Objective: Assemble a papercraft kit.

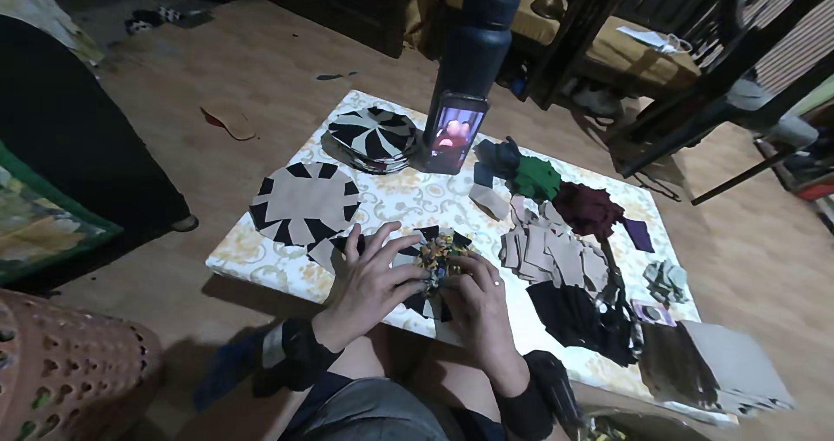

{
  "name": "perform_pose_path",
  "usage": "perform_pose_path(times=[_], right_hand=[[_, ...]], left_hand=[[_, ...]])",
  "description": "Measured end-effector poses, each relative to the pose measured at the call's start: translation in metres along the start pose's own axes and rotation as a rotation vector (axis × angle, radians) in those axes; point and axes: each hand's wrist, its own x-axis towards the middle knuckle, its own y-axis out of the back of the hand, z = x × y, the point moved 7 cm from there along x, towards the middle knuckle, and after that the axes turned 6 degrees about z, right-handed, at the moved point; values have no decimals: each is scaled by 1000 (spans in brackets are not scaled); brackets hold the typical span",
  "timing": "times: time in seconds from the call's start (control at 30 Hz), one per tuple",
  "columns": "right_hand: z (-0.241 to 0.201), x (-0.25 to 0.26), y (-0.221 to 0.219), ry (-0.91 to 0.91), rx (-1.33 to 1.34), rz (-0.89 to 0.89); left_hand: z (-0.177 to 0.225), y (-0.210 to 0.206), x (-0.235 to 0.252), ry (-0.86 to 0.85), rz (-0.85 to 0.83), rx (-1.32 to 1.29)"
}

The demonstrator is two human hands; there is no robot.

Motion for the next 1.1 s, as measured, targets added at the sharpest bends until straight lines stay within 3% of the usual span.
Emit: perform_pose_path(times=[0.17, 0.3, 0.5, 0.73, 0.93, 1.1], right_hand=[[4, -5, -2, -23, 8, -34], [3, -5, 4, -28, 4, 44], [1, -11, -16, 24, -19, -94], [4, -11, -10, 2, -13, -60], [1, -12, -16, 56, -10, -134], [0, -15, -3, 41, 77, -33]], left_hand=[[0, -6, -3, -33, -105, 66], [-4, -5, -4, 7, -116, 32], [-12, -10, -5, 57, -158, 96], [-25, -3, -7, 173, -32, -30], [-17, -8, -10, 82, -101, 52], [-19, 0, -9, 109, 23, 12]])
